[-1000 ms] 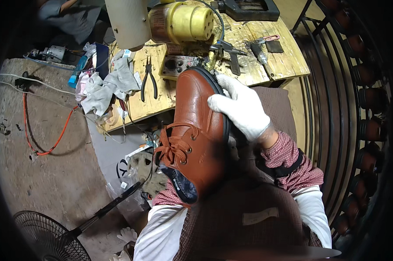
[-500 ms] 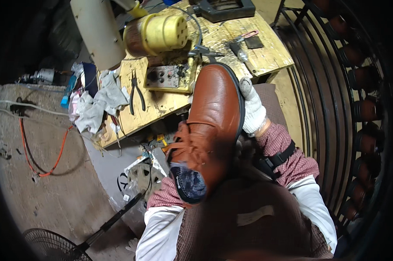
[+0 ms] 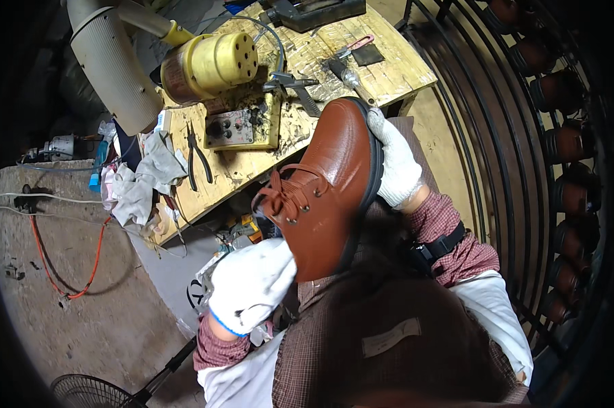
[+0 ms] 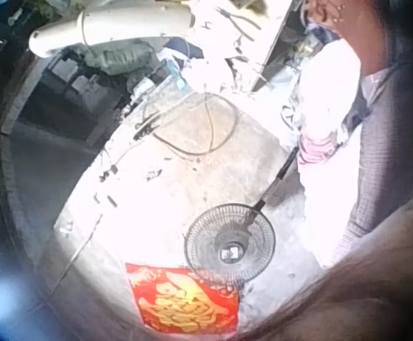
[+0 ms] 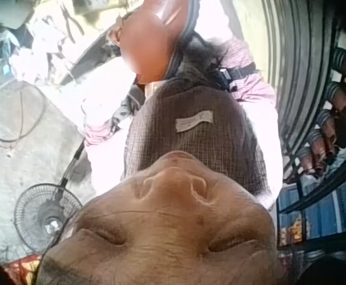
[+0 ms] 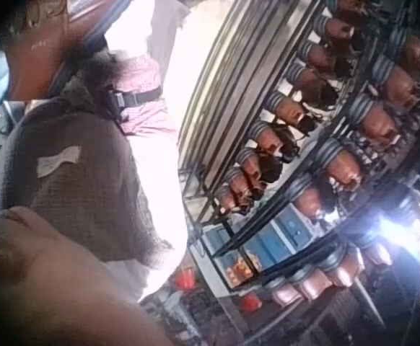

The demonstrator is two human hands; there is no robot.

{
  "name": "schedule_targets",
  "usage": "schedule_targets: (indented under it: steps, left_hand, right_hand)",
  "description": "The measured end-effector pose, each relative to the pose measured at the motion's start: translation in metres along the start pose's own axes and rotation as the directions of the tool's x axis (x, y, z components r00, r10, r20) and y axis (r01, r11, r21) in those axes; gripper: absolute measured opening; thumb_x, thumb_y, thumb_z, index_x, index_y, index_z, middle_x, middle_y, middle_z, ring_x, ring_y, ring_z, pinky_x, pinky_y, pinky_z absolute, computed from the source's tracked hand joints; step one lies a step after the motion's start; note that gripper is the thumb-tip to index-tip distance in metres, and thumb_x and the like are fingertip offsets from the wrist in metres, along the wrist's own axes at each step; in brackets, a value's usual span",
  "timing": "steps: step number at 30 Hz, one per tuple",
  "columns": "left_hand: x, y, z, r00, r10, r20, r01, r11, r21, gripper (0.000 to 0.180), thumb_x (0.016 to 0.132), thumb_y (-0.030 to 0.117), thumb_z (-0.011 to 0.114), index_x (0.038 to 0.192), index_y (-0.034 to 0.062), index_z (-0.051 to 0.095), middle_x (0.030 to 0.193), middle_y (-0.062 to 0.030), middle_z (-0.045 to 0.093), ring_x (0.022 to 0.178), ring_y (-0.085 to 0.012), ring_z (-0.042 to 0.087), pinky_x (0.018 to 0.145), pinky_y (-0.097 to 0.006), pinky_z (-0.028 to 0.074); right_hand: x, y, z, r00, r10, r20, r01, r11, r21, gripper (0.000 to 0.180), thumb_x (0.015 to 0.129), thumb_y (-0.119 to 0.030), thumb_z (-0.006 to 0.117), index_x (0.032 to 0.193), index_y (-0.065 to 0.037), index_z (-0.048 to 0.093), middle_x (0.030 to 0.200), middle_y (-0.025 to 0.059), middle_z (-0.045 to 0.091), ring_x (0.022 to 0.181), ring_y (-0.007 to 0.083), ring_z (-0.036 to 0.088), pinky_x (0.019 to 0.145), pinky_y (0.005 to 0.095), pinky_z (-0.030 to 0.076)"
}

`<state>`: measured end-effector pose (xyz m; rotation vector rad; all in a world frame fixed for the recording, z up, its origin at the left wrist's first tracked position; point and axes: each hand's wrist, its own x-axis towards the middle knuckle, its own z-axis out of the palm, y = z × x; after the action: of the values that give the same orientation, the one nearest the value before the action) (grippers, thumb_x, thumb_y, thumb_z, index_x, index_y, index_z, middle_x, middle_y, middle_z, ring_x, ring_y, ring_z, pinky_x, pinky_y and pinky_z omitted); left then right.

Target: Finishing and inspecting brown leather shoes at a workbench and placing them on a drying rack.

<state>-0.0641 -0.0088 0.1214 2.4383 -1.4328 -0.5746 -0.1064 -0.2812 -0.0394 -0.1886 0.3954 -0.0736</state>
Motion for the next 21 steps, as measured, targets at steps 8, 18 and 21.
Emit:
schedule_targets:
  steps: [8,18,21]
  left_hand:
    - [0.042,-0.066,0.091,0.875,0.465,-0.136,-0.391,0.843,0.371,0.046,0.089,0.027,0.062,0.132,0.0114,0.065,0.136,-0.0149,0.06,0.128,-0.0364,0.054,0.101,-0.047,0.049]
    - [0.05,-0.063,0.111,0.85,0.497,-0.174,-0.152,0.549,0.822,0.055,0.099,0.031,0.052,0.151,0.0133,0.048,0.153,-0.0132,0.047,0.145,-0.039,0.039,0.116,-0.055,0.037]
    - [0.05,-0.062,0.105,0.87,0.44,-0.222,-0.224,0.755,0.616,0.052,0.101,0.028,0.049,0.15,0.0118,0.048,0.154,-0.014,0.047,0.144,-0.0379,0.041,0.117,-0.053,0.037]
  right_hand:
    - [-0.01,0.004,0.03,0.992,0.099,-0.073,-0.102,0.994,-0.043,0.037,0.105,-0.028,0.062,0.134,-0.006,0.062,0.121,0.0106,0.072,0.105,0.0204,0.071,0.093,0.0358,0.059]
    - [-0.045,0.011,0.032,0.967,-0.229,0.11,0.225,0.576,-0.786,0.065,0.096,-0.011,0.067,0.154,-0.001,0.039,0.14,0.0114,0.059,0.124,0.0206,0.06,0.109,0.0365,0.048]
    - [-0.055,0.013,0.04,0.976,-0.184,0.114,0.203,0.593,-0.779,0.09,0.086,-0.018,0.078,0.159,0.001,0.029,0.149,0.0134,0.053,0.135,0.0209,0.051,0.116,0.0353,0.038]
